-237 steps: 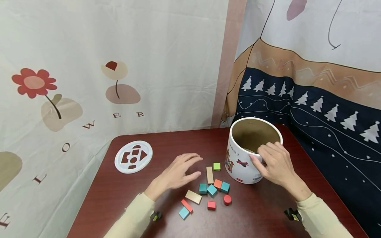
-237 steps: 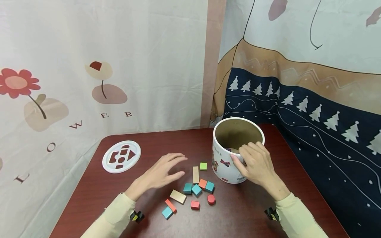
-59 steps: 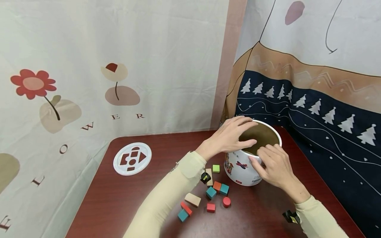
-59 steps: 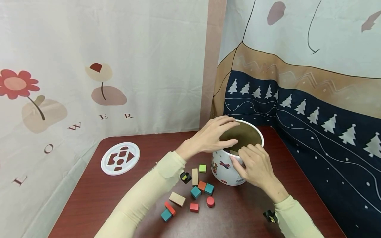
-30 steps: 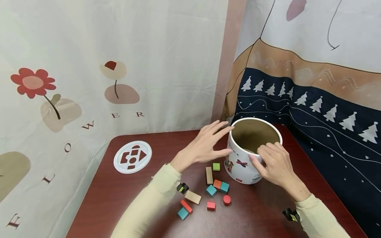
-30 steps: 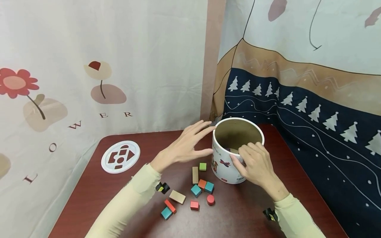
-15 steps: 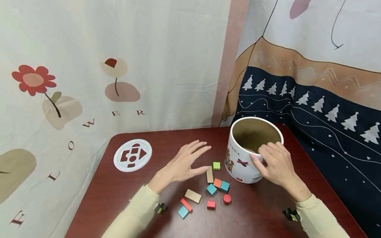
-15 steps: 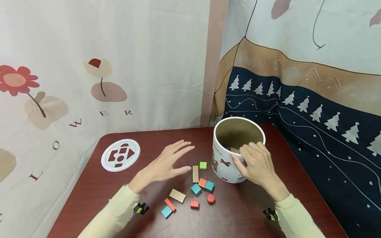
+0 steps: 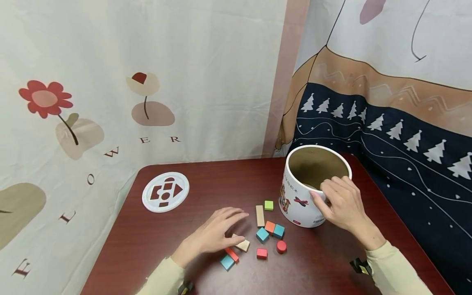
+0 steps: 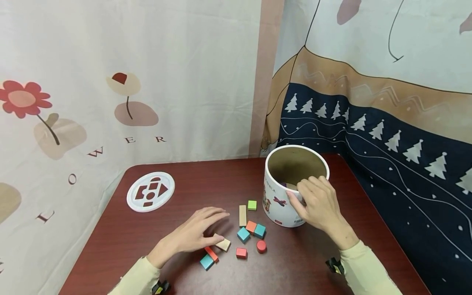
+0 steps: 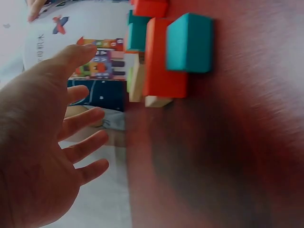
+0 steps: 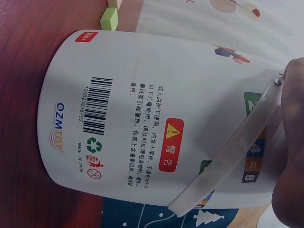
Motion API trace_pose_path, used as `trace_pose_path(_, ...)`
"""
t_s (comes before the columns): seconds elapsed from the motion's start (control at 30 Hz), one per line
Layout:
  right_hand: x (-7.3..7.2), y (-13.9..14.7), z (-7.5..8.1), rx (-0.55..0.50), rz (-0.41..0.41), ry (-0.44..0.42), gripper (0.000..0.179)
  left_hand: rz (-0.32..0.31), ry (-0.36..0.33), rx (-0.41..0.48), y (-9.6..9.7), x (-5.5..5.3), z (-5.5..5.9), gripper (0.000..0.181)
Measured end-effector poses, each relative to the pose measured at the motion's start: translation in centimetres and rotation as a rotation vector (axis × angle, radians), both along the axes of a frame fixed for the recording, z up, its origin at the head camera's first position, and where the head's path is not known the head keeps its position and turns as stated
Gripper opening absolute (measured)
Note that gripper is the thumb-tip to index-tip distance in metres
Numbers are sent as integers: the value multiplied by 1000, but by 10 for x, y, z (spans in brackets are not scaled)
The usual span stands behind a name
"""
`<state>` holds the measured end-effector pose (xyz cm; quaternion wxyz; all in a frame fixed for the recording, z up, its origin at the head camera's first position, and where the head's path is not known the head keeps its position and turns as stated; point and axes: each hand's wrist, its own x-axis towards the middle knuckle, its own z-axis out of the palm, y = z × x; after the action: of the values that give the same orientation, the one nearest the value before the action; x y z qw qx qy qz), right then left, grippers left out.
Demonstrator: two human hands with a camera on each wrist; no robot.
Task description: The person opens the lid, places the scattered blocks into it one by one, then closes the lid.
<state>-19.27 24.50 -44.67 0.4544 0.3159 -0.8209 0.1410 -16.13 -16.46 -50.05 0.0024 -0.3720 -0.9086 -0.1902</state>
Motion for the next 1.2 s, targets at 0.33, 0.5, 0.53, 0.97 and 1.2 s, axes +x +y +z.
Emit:
trace_pose_path(0.33, 1, 0, -2, -2, -4, -5, 55, 6, -69, -47, 4, 10, -20, 58)
trace_pose_path(0.5, 1, 1, -2, -5, -6, -9, 55, 4, -73, -67, 7, 10, -23, 51)
trace_pose_path(0.53, 1, 1, -2, -5, -6, -10, 55, 4, -73, -67, 7, 10, -23, 50)
trace_pose_path(0.97, 0, -1, 0, -5, 6, 10, 55, 16, -66, -84, 9, 6, -21, 36)
trace_pose_path(1.2, 0, 0, 0, -3, 2, 8, 55, 15, -40, -102, 8, 5, -20, 39)
